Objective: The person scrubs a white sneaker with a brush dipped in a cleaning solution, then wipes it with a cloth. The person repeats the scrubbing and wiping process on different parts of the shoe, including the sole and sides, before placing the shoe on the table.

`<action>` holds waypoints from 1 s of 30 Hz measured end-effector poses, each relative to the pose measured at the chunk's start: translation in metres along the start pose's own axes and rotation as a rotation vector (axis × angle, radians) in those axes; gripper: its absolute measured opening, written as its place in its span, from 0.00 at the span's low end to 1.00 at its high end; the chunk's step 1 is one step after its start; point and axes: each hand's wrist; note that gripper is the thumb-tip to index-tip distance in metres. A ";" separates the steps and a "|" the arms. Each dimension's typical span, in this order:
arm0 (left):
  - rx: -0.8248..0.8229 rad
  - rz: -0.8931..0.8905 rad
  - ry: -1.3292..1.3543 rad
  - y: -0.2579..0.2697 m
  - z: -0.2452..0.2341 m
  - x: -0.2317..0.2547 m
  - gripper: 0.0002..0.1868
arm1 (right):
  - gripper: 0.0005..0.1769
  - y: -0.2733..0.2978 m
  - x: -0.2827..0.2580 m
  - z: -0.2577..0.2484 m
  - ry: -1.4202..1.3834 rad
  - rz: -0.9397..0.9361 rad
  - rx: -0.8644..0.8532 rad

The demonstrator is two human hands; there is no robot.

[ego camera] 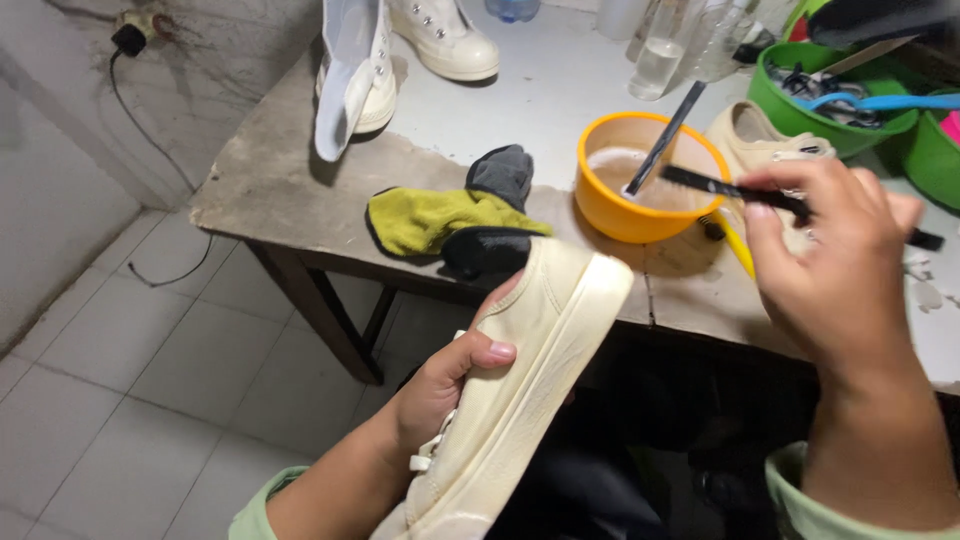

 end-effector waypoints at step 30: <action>0.342 -0.165 -0.133 0.083 -0.077 -0.090 0.43 | 0.08 0.159 -0.118 0.066 -0.373 -0.529 -0.041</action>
Point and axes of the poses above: each hand's wrist, its own y-axis away from the middle knuckle, its own z-axis out of the palm, x = y × z, and after that the axes turned 4 degrees about -x, right-handed
